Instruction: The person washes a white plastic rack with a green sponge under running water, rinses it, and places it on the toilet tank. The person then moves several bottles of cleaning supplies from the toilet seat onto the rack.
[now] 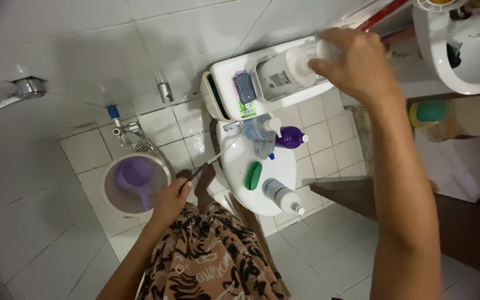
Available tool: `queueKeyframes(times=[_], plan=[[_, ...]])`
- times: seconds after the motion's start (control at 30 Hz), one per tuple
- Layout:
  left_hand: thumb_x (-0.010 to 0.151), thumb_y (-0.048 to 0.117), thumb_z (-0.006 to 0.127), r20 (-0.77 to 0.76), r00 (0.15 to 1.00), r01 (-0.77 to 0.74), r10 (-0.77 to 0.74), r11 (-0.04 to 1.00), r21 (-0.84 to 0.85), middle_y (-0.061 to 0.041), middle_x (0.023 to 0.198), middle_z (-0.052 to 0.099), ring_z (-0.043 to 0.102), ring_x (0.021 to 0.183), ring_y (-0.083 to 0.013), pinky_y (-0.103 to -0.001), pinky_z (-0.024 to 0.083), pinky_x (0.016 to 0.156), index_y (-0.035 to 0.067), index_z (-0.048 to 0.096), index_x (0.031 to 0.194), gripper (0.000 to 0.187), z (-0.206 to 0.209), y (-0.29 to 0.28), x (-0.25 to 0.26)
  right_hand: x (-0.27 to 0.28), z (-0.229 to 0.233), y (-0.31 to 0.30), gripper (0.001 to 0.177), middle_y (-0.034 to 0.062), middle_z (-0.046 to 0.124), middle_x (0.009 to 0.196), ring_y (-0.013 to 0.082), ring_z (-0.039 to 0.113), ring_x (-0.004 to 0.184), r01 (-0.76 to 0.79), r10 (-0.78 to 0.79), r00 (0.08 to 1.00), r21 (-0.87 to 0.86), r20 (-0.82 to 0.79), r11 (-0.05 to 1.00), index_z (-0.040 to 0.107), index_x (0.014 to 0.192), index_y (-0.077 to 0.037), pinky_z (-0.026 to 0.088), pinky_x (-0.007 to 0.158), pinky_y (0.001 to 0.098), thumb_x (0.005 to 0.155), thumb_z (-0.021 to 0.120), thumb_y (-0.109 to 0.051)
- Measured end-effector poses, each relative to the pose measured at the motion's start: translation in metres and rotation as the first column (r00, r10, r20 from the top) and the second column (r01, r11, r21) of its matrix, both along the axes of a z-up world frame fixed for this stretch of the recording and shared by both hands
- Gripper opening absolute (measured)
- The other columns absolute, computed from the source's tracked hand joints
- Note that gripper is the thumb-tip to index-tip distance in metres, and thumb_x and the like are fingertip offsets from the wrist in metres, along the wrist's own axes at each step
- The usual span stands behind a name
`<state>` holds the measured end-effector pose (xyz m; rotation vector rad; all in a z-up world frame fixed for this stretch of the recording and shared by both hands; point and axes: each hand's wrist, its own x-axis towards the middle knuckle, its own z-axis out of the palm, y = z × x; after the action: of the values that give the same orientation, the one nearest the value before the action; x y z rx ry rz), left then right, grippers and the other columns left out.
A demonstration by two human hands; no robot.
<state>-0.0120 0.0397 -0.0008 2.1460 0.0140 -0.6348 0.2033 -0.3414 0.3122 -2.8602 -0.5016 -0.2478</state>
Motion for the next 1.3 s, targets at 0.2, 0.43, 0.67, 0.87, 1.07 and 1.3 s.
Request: queueKeyframes(times=[0.2, 0.43, 0.67, 0.87, 1.07, 1.3], plan=[[0.100, 0.038, 0.058, 0.038, 0.999, -0.026, 0.029, 0.996, -0.081, -0.018, 0.070, 0.065, 0.064, 0.057, -0.0311, -0.043, 0.049, 0.058, 0.005, 0.070, 0.100, 0.036, -0.002, 0.002, -0.002, 0.009, 0.006, 0.011, 0.043, 0.0184, 0.073, 0.089, 0.0274, 0.076, 0.074, 0.428, -0.379, 0.849, 0.059, -0.369, 0.902, 0.068, 0.125, -0.002, 0.060, 0.070, 0.0401, 0.093, 0.082, -0.027], [0.099, 0.041, 0.056, -0.013, 1.000, -0.012, 0.012, 1.000, -0.011, -0.018, 0.073, 0.067, 0.067, 0.063, -0.0331, -0.045, 0.050, 0.060, 0.007, 0.068, 0.108, 0.038, -0.006, 0.005, -0.005, 0.001, 0.031, -0.001, 0.072, 0.0256, 0.059, 0.136, 0.0388, 0.064, 0.113, -0.128, 0.121, 0.977, -0.033, -0.176, 0.991, 0.063, 0.140, -0.010, 0.056, 0.092, 0.0437, 0.072, 0.059, 0.011], [0.102, 0.041, 0.054, 0.022, 1.000, 0.012, -0.010, 0.998, -0.058, -0.018, 0.074, 0.064, 0.064, 0.066, -0.0346, -0.046, 0.047, 0.061, 0.006, 0.069, 0.104, 0.039, -0.004, 0.005, -0.006, 0.003, 0.010, -0.013, 0.050, 0.0207, 0.066, 0.123, 0.0415, 0.066, 0.107, -0.115, 0.070, 0.966, -0.173, -0.248, 0.978, 0.074, 0.117, -0.006, 0.054, 0.093, 0.0476, 0.069, 0.084, -0.010], [0.100, 0.043, 0.054, -0.025, 1.000, -0.009, 0.010, 1.000, 0.007, -0.016, 0.070, 0.063, 0.063, 0.061, -0.0303, -0.044, 0.048, 0.061, 0.005, 0.068, 0.103, 0.040, 0.000, 0.006, -0.004, 0.014, -0.005, -0.023, 0.050, 0.0236, 0.072, 0.088, 0.0390, 0.071, 0.081, 0.209, -0.228, 0.964, -0.142, -0.135, 0.967, 0.076, 0.111, 0.002, 0.056, 0.079, 0.0479, 0.086, 0.082, -0.041], [0.099, 0.041, 0.054, -0.041, 0.999, -0.031, 0.028, 0.997, -0.072, -0.014, 0.067, 0.062, 0.061, 0.057, -0.0288, -0.044, 0.047, 0.058, 0.006, 0.067, 0.105, 0.038, 0.003, 0.005, -0.005, 0.023, -0.015, -0.008, 0.039, 0.0197, 0.073, 0.078, 0.0300, 0.073, 0.069, 0.374, -0.368, 0.923, 0.045, -0.109, 0.926, 0.076, 0.100, 0.004, 0.057, 0.066, 0.0428, 0.083, 0.080, -0.031], [0.101, 0.042, 0.054, -0.061, 0.998, -0.011, 0.007, 0.999, -0.053, -0.015, 0.065, 0.060, 0.060, 0.057, -0.0293, -0.042, 0.046, 0.058, 0.006, 0.068, 0.101, 0.038, 0.016, 0.004, -0.005, 0.023, -0.015, 0.017, 0.035, 0.0151, 0.068, 0.067, 0.0153, 0.067, 0.048, 0.558, -0.453, 0.819, 0.302, -0.352, 0.773, 0.070, 0.095, 0.010, 0.052, 0.038, 0.0282, 0.091, 0.074, -0.024]])
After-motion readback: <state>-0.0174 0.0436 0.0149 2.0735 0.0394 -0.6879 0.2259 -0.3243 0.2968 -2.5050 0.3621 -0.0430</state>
